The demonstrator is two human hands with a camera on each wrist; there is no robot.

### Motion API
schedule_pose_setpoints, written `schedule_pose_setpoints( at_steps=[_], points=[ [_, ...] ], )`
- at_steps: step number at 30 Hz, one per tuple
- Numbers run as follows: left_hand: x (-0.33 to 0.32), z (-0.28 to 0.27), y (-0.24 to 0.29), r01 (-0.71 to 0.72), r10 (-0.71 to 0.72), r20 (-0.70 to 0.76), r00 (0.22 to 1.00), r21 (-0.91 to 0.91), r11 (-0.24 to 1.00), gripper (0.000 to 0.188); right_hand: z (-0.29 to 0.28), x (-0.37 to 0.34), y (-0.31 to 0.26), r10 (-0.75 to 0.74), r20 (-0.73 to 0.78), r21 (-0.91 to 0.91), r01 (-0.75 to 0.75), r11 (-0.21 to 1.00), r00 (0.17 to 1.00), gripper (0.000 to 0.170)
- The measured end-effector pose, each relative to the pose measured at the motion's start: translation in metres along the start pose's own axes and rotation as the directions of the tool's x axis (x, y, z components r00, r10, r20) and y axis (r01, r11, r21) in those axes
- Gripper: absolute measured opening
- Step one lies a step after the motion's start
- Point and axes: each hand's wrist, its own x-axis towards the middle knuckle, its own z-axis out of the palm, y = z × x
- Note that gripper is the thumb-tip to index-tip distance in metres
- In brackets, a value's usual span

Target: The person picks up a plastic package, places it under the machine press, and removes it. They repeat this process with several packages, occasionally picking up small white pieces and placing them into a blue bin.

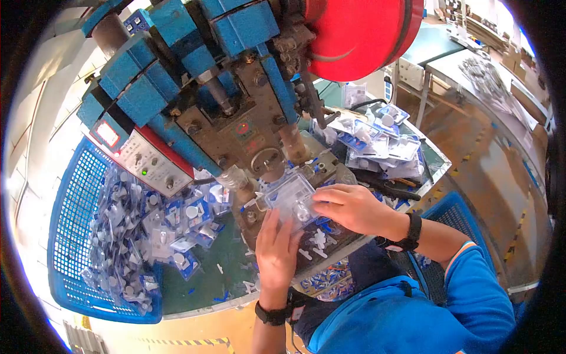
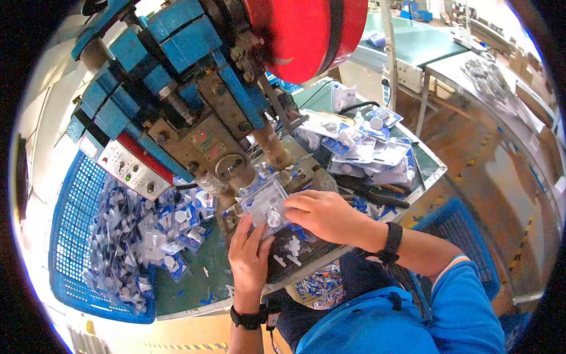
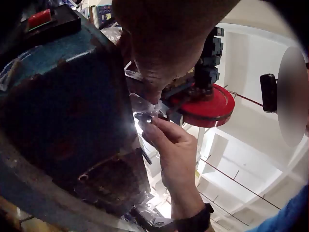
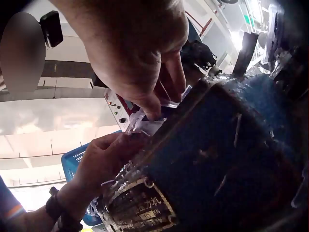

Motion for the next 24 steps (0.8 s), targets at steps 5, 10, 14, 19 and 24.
schedule_pose_setpoints(
  at_steps=[5, 10, 14, 19, 24],
  points=[
    [0.002, 0.001, -0.006, -0.002, 0.002, 0.016, 1.0, -0.012, 1.0, 0.031, 0.002, 0.002, 0.004, -0.001, -0.007, 0.022, 0.002, 1.0, 1.0, 0.023],
    [0.006, -0.002, -0.007, 0.033, -0.03, 0.045, 0.999, -0.07, 0.997, 0.031, 0.007, 0.001, 0.002, 0.023, -0.004, 0.015, -0.023, 1.0, 1.0, 0.024],
    [0.009, -0.005, -0.006, 0.034, -0.03, 0.057, 0.998, -0.075, 0.997, 0.031, 0.008, 0.003, 0.002, 0.041, -0.031, 0.05, -0.039, 0.998, 0.999, 0.022],
    [0.011, -0.006, -0.009, 0.07, -0.062, 0.069, 0.996, -0.12, 0.99, 0.032, 0.007, 0.005, 0.002, 0.052, -0.012, 0.056, -0.051, 0.997, 0.999, 0.02],
    [0.012, -0.005, -0.011, 0.074, -0.064, 0.072, 0.995, -0.136, 0.988, 0.033, 0.009, 0.006, 0.003, 0.065, -0.021, 0.059, -0.063, 0.996, 0.998, 0.018]
  ],
)
